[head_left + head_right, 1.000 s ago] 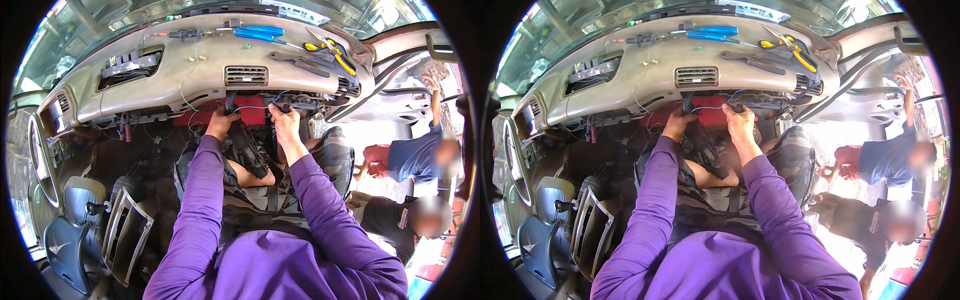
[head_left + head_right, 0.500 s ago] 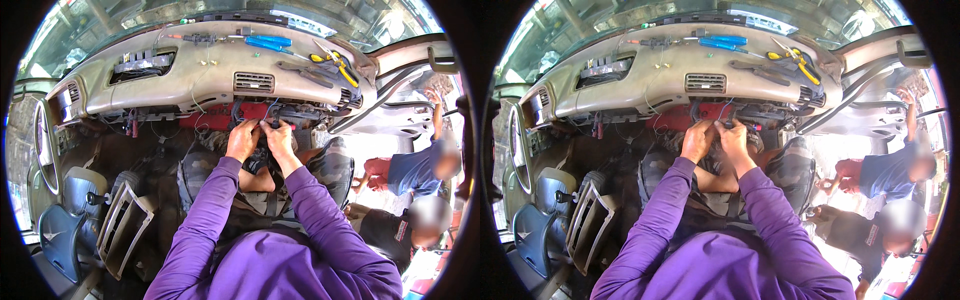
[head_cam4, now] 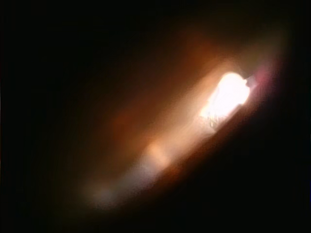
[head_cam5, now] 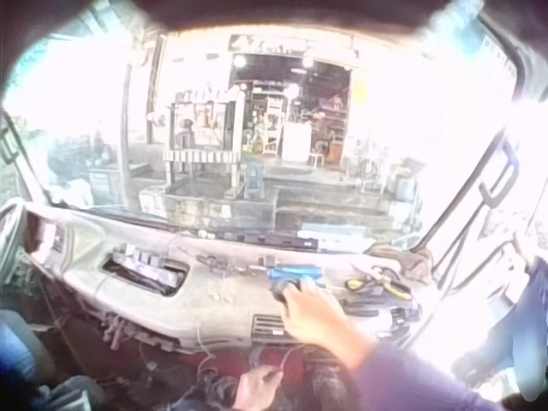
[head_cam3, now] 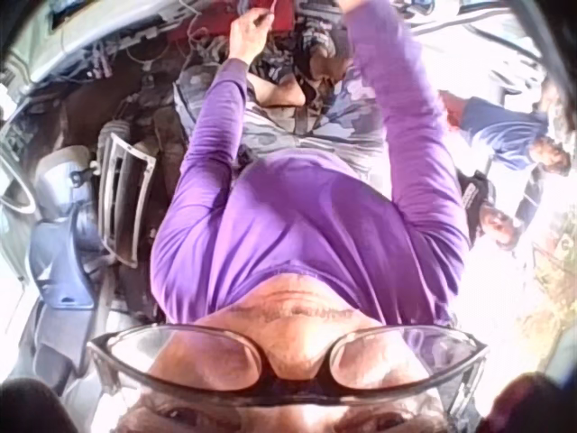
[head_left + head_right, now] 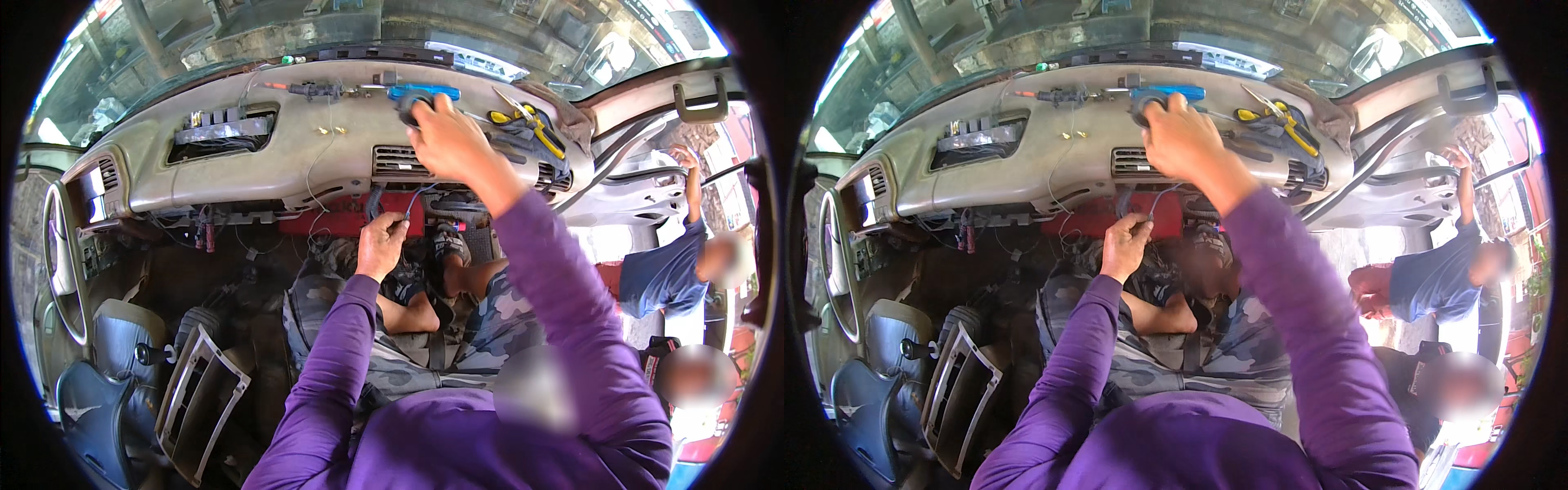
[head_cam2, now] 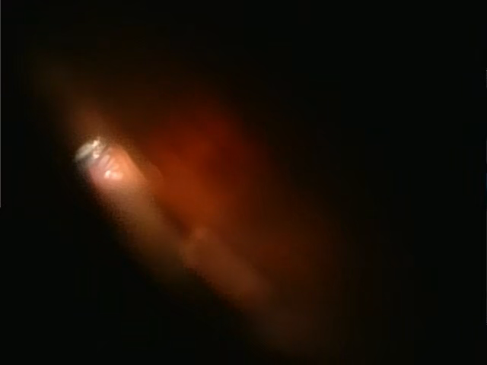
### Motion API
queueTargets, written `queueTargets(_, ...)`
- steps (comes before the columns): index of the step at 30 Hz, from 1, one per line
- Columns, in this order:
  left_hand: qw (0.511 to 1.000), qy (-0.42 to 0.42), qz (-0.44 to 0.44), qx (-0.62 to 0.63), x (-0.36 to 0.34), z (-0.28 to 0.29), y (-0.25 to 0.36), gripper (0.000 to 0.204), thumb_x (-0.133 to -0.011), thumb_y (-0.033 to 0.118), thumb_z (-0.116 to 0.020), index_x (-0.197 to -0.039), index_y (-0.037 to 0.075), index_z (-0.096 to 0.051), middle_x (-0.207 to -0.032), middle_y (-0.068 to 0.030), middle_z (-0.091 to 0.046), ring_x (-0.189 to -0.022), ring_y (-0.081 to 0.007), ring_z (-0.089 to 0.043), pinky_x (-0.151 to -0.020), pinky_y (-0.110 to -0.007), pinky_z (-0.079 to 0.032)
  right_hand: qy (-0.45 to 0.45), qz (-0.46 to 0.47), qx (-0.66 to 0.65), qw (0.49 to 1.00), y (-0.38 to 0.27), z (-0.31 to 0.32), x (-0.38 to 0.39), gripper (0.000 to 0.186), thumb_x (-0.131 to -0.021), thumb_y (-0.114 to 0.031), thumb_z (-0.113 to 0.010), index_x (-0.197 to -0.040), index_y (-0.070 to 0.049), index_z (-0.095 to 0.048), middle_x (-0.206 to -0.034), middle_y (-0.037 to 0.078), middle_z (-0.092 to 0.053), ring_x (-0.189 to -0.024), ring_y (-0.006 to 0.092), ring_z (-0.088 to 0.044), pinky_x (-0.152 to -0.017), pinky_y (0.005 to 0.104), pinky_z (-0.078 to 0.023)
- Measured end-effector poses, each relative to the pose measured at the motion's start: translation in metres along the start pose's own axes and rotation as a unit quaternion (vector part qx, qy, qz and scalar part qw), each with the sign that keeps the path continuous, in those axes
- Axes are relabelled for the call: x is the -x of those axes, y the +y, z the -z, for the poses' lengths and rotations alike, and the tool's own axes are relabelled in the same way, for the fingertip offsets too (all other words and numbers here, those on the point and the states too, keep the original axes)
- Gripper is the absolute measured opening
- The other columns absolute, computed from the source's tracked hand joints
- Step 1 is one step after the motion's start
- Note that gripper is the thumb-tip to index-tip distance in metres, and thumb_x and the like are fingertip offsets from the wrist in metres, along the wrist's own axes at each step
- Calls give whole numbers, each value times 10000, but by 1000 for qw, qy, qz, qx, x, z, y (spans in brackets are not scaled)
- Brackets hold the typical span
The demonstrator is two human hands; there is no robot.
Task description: The person works under the dashboard of a car, manipulating wires and connectors with both hands. They use pliers to strip or adjust wire ends and connect components within the exposed wiring harness.
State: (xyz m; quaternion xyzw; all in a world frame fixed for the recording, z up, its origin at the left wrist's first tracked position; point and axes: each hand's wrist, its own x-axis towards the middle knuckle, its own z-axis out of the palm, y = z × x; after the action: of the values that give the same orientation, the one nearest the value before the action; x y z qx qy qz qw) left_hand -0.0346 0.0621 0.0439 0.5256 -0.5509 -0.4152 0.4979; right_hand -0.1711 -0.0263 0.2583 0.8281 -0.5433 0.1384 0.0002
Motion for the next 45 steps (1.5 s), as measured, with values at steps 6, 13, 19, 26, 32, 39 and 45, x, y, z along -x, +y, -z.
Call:
queueTargets(6,997,-58,7,46,1,-5,3,186,-956,88,-693,-1117,-2,-716,-793,-62,-694,-681,-108,-607,-645,-295,-512,-90,96,54,990,27,-7,-76,448,-916,-227,-656,-1361,-180,-642,-1368,220,-524,-1249,417,-575,-1020,540,-474)
queueTargets(13,985,-95,58,129,-1,2,-10,240,-966,51,-683,-1205,29,-699,-878,-12,-676,-680,-80,-583,-630,-264,-507,-72,57,20,996,93,36,-4,519,-814,-203,-766,-1283,-28,-629,-1266,235,-631,-1204,415,-603,-1015,500,-486)
queueTargets(19,987,-95,61,112,-9,-1,-8,219,-954,77,-679,-1164,24,-705,-803,-15,-662,-647,-89,-575,-608,-279,-500,-94,54,70,992,128,32,49,666,-819,-187,-832,-1356,-15,-478,-1275,255,-625,-1215,430,-589,-983,514,-490)
queueTargets(26,995,-72,53,54,3,9,-11,252,-944,99,-689,-1181,20,-709,-780,-35,-669,-626,-97,-581,-601,-292,-498,39,105,75,991,113,28,63,424,-890,-196,-738,-1178,-20,-482,-1072,255,-665,-1040,468,-633,-856,540,-495)
queueTargets(32,997,-62,31,30,2,14,-2,253,-929,88,-696,-1161,-9,-725,-813,-79,-712,-717,-118,-636,-676,-302,-524,-96,-42,-150,983,42,-7,169,330,-907,-270,-743,-1016,28,-652,-950,269,-655,-952,476,-654,-799,519,-518)
queueTargets(39,994,-88,25,-52,4,22,17,321,-920,162,-688,-1176,-28,-725,-1046,-196,-765,-960,-233,-727,-891,-338,-539,-212,-177,-257,926,58,-87,179,401,-953,-377,-707,-996,21,-687,-814,212,-678,-765,322,-661,-729,435,-505)
queueTargets(45,992,-102,39,-63,1,23,15,293,-894,163,-707,-1131,-5,-745,-1009,-211,-758,-927,-281,-743,-870,-356,-553,-244,-166,-280,914,55,-98,174,421,-973,-401,-691,-1017,18,-680,-830,192,-679,-750,264,-640,-719,421,-500)
